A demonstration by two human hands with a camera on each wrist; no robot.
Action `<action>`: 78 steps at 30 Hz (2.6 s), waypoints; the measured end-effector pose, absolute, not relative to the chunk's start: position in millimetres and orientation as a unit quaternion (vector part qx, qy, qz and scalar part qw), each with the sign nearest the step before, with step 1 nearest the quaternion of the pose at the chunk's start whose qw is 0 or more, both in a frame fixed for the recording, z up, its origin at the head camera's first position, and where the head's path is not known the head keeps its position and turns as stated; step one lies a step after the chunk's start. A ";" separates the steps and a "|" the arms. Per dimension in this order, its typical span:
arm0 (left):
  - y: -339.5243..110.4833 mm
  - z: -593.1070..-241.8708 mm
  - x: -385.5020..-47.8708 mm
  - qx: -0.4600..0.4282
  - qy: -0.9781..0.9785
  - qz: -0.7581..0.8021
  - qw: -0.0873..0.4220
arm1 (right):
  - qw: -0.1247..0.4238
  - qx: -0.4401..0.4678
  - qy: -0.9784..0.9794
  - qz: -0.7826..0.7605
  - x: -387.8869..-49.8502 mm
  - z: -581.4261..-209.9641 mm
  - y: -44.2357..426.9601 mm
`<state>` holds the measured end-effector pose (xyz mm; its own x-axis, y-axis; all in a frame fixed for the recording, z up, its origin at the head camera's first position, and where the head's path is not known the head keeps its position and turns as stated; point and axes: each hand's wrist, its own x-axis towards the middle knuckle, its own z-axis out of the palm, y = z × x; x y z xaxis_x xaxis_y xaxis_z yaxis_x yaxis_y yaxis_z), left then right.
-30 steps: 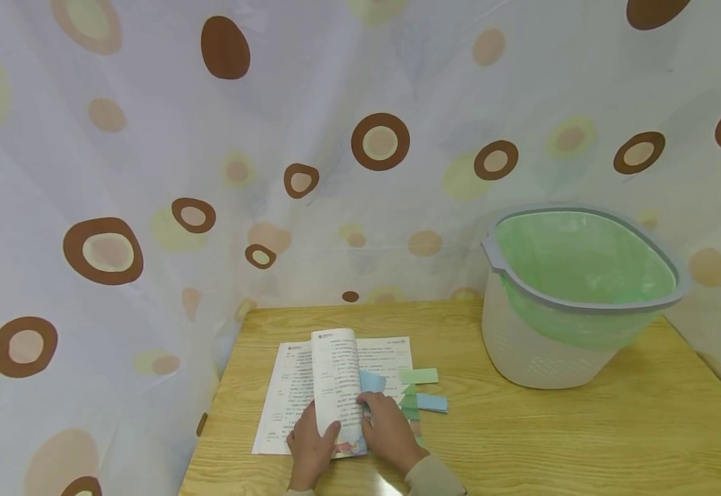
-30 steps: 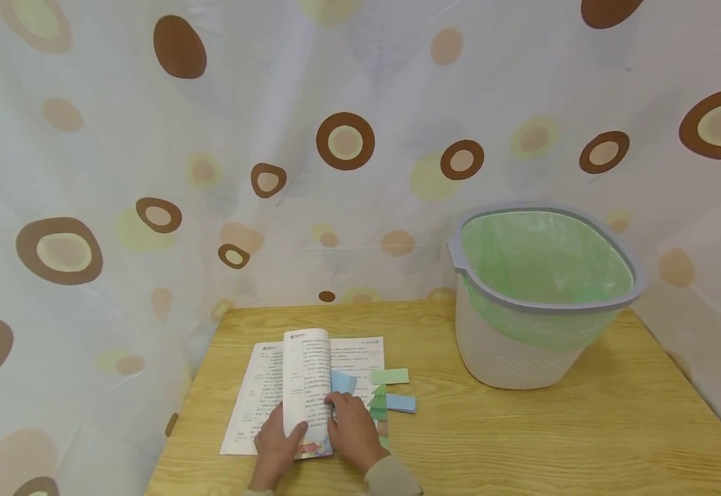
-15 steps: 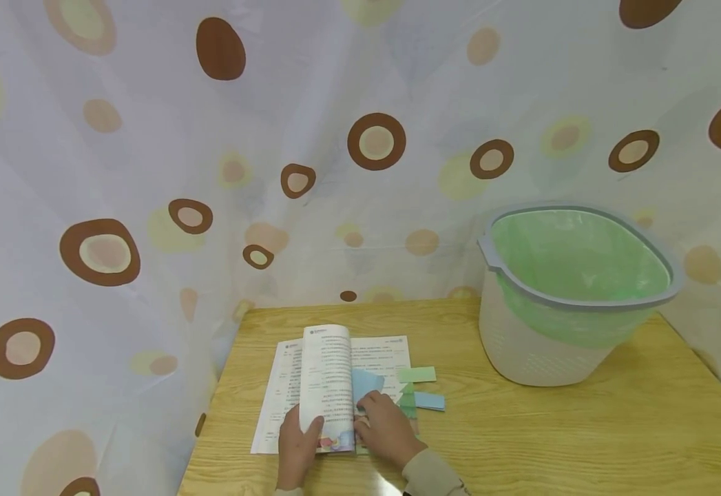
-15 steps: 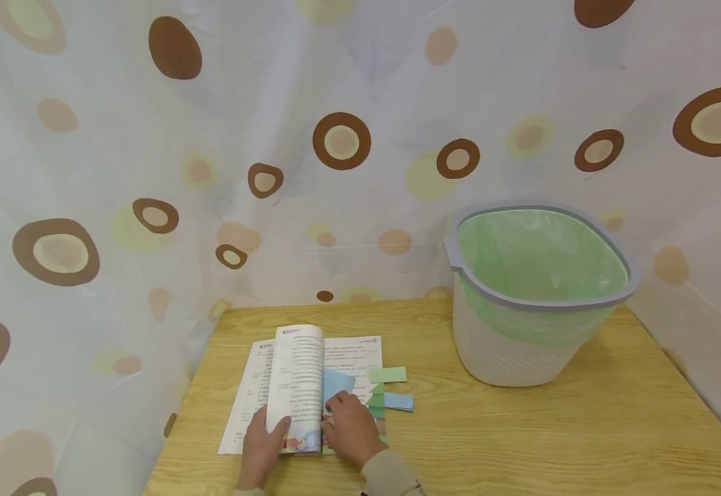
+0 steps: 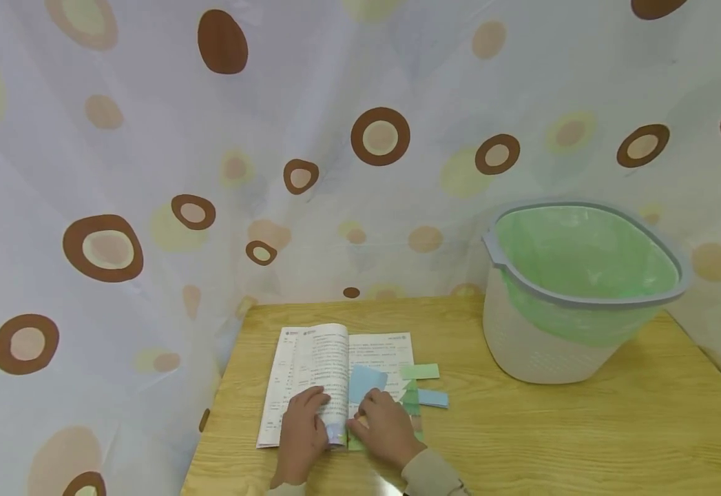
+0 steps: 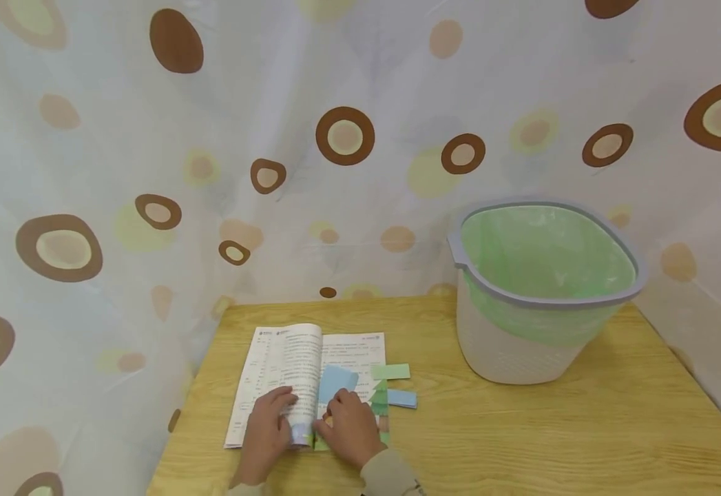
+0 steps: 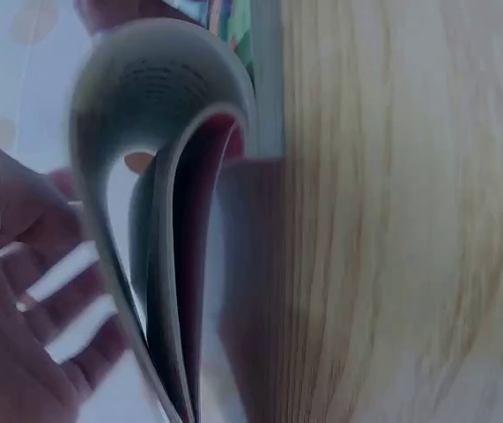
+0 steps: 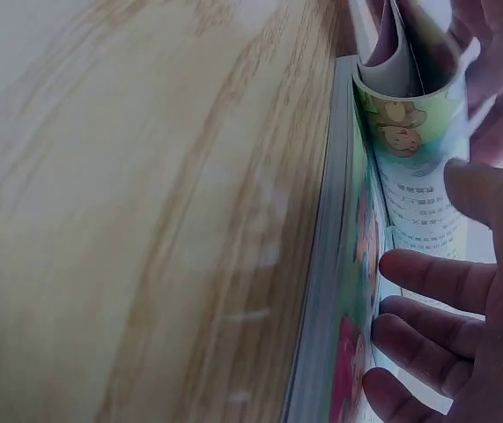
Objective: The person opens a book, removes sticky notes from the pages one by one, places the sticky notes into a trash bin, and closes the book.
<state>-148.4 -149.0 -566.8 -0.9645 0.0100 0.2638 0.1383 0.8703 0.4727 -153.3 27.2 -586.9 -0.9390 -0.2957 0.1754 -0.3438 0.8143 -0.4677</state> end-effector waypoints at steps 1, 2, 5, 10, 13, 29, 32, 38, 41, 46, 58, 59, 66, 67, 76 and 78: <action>-146.0 -567.0 -147.7 -0.047 -0.960 -0.253 0.113 | 0.050 0.168 -0.952 0.253 -153.3 -586.4 26.7; -143.3 -567.7 -146.7 -0.043 -0.961 -0.253 0.101 | 0.053 0.168 -0.952 0.249 -153.4 -586.2 26.2; -137.8 -571.5 -143.8 -0.007 -0.968 -0.236 0.083 | 0.059 0.172 -0.953 0.241 -153.0 -585.6 25.4; -136.1 -581.4 -142.4 -0.024 -0.970 -0.201 0.137 | 0.069 0.176 -0.952 0.242 -153.6 -585.3 26.3; -135.8 -585.4 -141.2 -0.068 -0.970 -0.176 0.153 | 0.065 0.178 -0.951 0.245 -154.0 -586.3 27.0; -115.8 -594.2 -137.0 0.016 -0.983 -0.185 0.009 | 0.086 0.178 -0.953 0.231 -155.5 -591.8 30.0; -111.3 -594.4 -137.2 0.026 -0.981 -0.195 0.006 | 0.079 0.168 -0.955 0.233 -155.4 -595.2 31.0; -111.9 -595.3 -135.7 0.033 -0.980 -0.195 -0.019 | 0.075 0.167 -0.953 0.240 -151.1 -597.2 30.7; -113.8 -594.2 -136.2 0.030 -0.981 -0.190 -0.026 | 0.076 0.168 -0.952 0.244 -150.7 -596.9 30.1; -114.0 -592.3 -136.8 0.032 -0.979 -0.198 -0.044 | 0.068 0.167 -0.954 0.242 -148.6 -596.2 30.8; -114.8 -590.3 -136.7 0.039 -0.976 -0.209 -0.045 | 0.082 0.190 -0.946 0.248 -147.1 -594.7 34.3; -115.2 -589.6 -137.3 0.040 -0.976 -0.209 -0.043 | 0.085 0.192 -0.945 0.251 -147.8 -594.3 34.3; -115.8 -589.0 -138.1 0.046 -0.972 -0.225 -0.041 | 0.023 0.195 -0.918 0.343 -156.2 -593.9 39.8; -115.8 -588.2 -138.0 0.047 -0.972 -0.228 -0.041 | 0.012 0.196 -0.911 0.363 -158.0 -593.0 40.3; -115.1 -584.8 -139.4 0.048 -0.971 -0.231 -0.037 | -0.027 0.161 -0.884 0.438 -163.7 -585.5 43.3; -114.7 -584.6 -139.1 0.048 -0.971 -0.232 -0.034 | -0.037 0.150 -0.862 0.483 -163.6 -585.4 44.8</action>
<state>-139.1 -114.7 -584.6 -0.9930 -0.0770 -0.0892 -0.1089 0.8878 0.4471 -163.6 44.8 -585.4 -0.9523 -0.2940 0.0819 -0.2232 0.4878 -0.8439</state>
